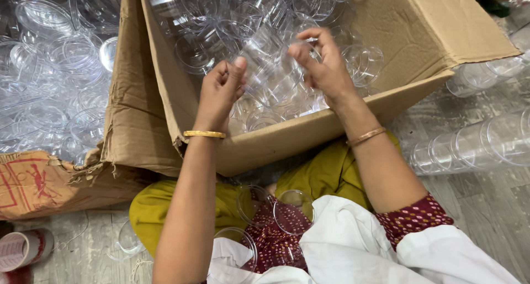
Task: The person sits on the floor in front of a large cardboard box filled with clear plastic cups. They pick cups out of the box one at a time, nest matching cups together, and place the nested stacks on the floor beside them.
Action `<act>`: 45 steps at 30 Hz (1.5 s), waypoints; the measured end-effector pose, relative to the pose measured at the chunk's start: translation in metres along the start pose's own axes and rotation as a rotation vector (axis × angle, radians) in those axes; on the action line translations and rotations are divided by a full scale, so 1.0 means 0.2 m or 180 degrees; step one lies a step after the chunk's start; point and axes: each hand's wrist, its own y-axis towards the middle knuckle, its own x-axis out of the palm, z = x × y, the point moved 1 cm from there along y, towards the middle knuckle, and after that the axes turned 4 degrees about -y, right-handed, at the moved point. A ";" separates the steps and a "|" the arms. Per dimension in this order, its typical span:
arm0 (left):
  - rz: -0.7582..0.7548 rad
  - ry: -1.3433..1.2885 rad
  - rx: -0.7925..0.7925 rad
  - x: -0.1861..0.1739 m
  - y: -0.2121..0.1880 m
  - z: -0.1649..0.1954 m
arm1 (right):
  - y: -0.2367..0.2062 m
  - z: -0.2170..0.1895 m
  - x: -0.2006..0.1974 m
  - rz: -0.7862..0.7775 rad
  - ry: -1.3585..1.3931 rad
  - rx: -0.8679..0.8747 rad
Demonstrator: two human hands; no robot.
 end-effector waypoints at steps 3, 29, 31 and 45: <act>0.0185 0.0827 0.0436 0.01 -0.02 0.01 | -0.04 -0.08 0.03 -0.0521 -0.0611 0.0154; 0.2221 0.4448 0.2840 0.04 -0.01 0.09 | 0.01 0.04 -0.07 0.1113 -0.1015 -0.1045; 0.2780 0.5027 0.3231 0.06 -0.03 0.11 | 0.02 0.05 -0.02 0.0462 -0.2037 -0.1163; 0.1083 0.0950 0.1108 0.13 0.04 -0.01 | 0.01 0.02 0.08 -0.1054 -0.1507 -0.1401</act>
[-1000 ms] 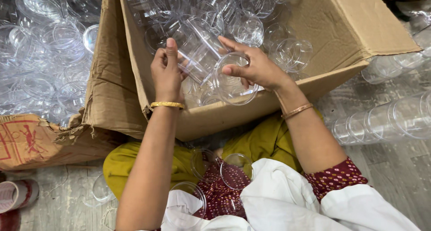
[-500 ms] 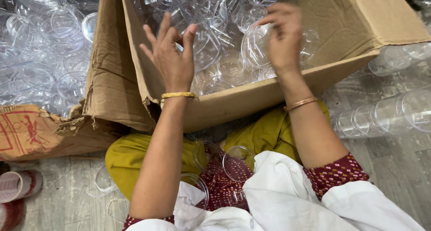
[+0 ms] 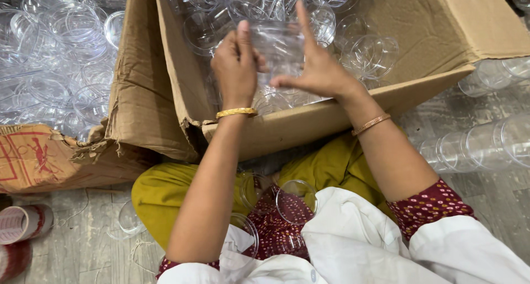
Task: The person sits on the floor in front of a large cardboard box filled with clear plastic cups. They pick cups out of the box one at a time, nest matching cups together, and place the nested stacks on the floor beside them.
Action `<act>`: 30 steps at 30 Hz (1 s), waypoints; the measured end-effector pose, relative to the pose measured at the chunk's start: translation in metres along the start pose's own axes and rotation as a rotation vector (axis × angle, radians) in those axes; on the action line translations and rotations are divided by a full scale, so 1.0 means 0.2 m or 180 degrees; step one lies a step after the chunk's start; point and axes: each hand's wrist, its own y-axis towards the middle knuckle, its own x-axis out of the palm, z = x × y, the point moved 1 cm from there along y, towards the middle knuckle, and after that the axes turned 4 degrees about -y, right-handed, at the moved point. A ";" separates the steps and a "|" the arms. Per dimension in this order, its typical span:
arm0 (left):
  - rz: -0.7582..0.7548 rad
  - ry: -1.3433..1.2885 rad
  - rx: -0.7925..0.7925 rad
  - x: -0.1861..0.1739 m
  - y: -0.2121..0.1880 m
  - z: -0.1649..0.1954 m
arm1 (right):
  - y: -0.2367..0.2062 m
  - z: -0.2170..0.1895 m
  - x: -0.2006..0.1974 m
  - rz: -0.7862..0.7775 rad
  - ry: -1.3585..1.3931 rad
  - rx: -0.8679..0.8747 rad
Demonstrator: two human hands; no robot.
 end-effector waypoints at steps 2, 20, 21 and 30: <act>-0.0133 -0.0078 0.0035 0.06 0.01 -0.03 | 0.00 -0.02 -0.01 0.0266 0.0030 0.0087; 0.0331 0.1363 0.2380 -0.23 0.30 -0.26 | 0.27 0.10 -0.15 -0.1640 -0.1312 0.1365; 0.0333 0.1010 0.1884 -0.25 0.29 -0.27 | 0.36 0.14 -0.13 -0.1765 -0.1580 0.1402; -0.0002 -0.1495 -0.0967 -0.22 0.24 -0.18 | 0.50 0.50 0.29 -0.1974 -0.2413 0.1074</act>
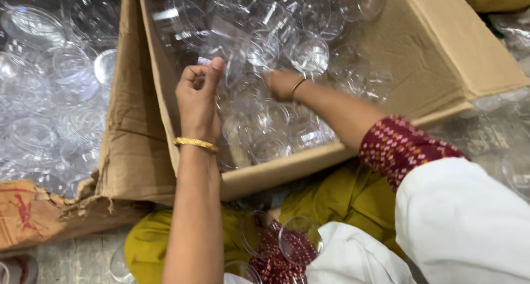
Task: The person sits on the floor in front of a large cardboard box filled with clear plastic cups. They pick cups out of the box one at a time, nest matching cups together, and place the nested stacks on the floor beside them.
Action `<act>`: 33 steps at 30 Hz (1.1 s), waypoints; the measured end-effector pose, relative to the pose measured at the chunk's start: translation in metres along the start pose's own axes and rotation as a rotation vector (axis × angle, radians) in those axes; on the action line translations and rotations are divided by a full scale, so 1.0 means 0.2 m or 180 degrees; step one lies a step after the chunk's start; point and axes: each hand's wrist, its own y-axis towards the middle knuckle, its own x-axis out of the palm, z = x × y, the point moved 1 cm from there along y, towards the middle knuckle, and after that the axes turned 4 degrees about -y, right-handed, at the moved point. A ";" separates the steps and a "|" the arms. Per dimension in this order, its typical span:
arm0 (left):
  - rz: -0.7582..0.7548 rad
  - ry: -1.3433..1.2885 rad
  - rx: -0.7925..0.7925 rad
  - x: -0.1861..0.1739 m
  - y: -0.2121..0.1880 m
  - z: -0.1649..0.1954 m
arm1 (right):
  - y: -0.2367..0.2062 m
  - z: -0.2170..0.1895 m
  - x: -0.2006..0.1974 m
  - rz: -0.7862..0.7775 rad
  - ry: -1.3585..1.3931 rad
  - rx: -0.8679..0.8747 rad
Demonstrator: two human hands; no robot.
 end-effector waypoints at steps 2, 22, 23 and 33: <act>0.0068 -0.0121 -0.0160 0.02 -0.01 0.02 | 0.01 0.01 0.05 -0.0074 -0.0142 -0.0007; -0.0389 -0.0443 -0.0072 0.06 -0.07 0.14 | -0.12 0.09 -0.28 0.1471 0.1181 0.0398; -0.0443 -0.0377 -0.0137 0.06 -0.06 0.13 | -0.20 0.09 -0.32 0.2061 0.1953 0.0041; -0.1194 -0.0325 -0.0780 0.07 -0.06 0.05 | -0.60 -0.16 -0.20 0.1494 0.3142 -0.0948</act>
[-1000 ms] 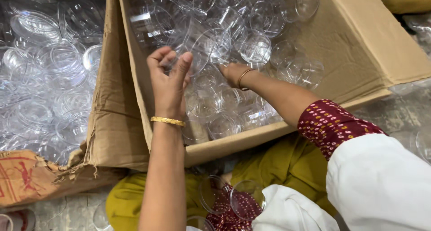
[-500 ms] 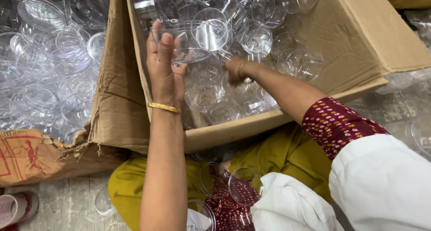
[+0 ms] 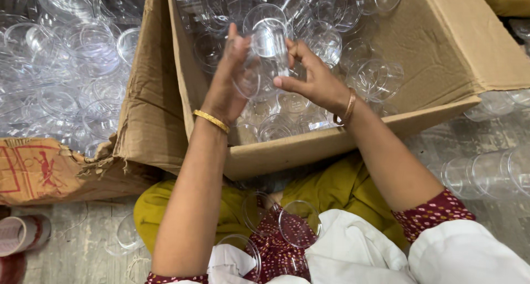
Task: The person sits on the floor in front of a large cardboard box filled with clear plastic cups. They pick cups out of the box one at a time, nest matching cups together, and place the nested stacks on the floor beside them.
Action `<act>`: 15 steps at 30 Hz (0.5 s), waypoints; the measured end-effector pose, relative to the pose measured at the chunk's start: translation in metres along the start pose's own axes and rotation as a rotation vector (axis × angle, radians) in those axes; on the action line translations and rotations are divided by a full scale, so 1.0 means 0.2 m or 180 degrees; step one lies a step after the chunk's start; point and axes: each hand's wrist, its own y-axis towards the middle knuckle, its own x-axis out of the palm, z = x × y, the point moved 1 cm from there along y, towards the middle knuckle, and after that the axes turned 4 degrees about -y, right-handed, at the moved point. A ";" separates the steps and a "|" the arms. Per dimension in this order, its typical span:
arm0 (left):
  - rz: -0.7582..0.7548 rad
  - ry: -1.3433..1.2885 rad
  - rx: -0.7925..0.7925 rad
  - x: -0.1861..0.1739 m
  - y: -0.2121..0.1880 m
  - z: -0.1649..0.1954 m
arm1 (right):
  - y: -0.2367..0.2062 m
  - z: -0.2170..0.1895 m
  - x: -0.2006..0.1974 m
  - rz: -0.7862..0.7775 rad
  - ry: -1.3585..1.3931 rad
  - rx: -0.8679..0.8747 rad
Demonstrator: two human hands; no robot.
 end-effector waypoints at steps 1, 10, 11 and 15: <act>-0.0067 0.0157 -0.0084 0.01 -0.01 0.00 | 0.00 0.00 -0.02 -0.0057 0.0032 0.0164; 0.0338 0.0494 -0.0263 0.04 0.00 0.01 | -0.05 -0.07 -0.02 0.0384 -0.0089 -0.0050; 0.0332 0.0563 -0.0312 0.04 0.00 0.01 | -0.05 -0.07 -0.02 0.0353 -0.0281 -0.0107; 0.0362 0.0652 -0.0335 0.05 -0.01 0.01 | -0.04 -0.09 -0.01 0.0136 -0.0549 -0.0233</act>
